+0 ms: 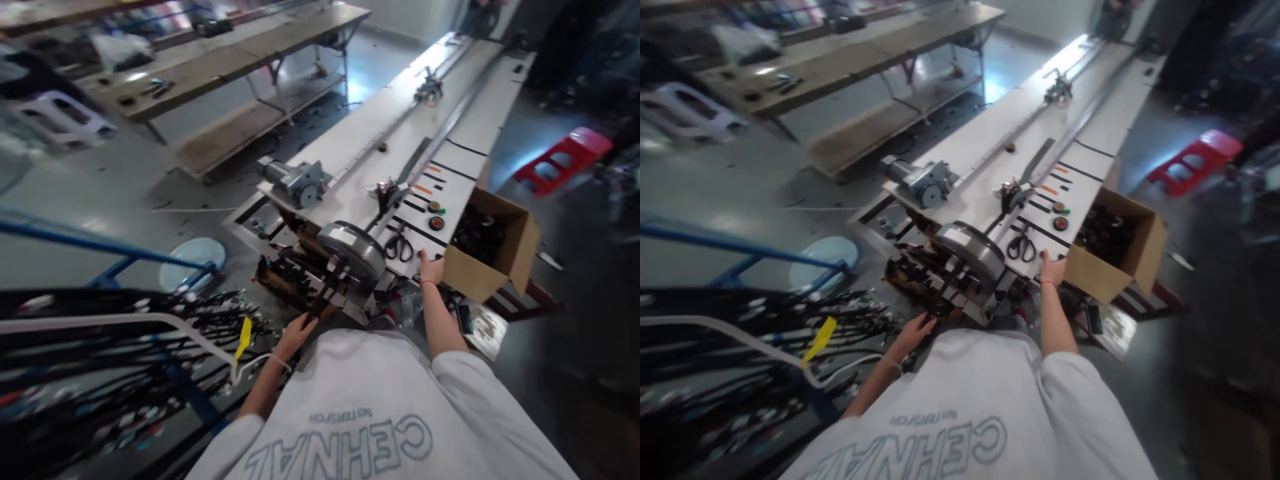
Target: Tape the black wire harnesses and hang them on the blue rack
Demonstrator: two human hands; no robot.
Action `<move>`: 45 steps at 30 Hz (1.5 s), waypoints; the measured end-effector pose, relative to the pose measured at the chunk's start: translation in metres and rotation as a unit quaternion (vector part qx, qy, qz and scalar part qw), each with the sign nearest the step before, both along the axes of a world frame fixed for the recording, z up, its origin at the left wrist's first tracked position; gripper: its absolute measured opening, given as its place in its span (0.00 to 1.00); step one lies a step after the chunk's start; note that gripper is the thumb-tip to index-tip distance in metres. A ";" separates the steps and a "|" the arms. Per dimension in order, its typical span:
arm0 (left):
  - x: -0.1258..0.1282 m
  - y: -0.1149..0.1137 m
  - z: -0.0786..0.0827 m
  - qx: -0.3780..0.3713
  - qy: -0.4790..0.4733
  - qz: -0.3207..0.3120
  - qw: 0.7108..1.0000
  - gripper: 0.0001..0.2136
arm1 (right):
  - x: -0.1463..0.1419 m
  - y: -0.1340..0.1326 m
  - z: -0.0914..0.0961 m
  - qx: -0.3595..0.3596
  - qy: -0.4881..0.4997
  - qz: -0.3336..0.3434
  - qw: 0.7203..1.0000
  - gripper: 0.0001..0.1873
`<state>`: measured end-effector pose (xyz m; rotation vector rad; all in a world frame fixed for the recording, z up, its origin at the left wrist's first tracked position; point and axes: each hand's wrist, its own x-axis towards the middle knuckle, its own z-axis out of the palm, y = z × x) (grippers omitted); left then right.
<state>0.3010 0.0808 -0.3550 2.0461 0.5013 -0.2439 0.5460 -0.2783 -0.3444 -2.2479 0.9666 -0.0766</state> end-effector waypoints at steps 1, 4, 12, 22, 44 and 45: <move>0.000 0.000 0.001 -0.004 0.010 -0.006 1.000 0.20 | -0.001 0.000 0.000 0.010 -0.006 -0.001 1.000 0.35; 0.009 -0.003 0.004 -0.015 0.031 -0.017 0.999 0.25 | -0.004 -0.002 -0.003 0.033 -0.027 0.000 0.999 0.36; 0.043 -0.020 0.020 0.039 0.021 -0.026 0.999 0.29 | -0.006 -0.008 -0.012 0.030 -0.068 0.008 0.997 0.35; 0.042 -0.021 0.010 -0.004 0.014 -0.011 1.000 0.29 | -0.005 -0.008 -0.019 0.014 -0.066 -0.001 0.998 0.36; 0.074 -0.028 0.006 -0.075 -0.100 0.039 0.991 0.21 | 0.000 -0.004 -0.011 0.008 -0.036 0.007 0.999 0.41; 0.077 -0.028 0.006 -0.064 -0.100 0.034 0.992 0.20 | 0.000 -0.004 -0.011 0.006 -0.036 0.009 0.999 0.41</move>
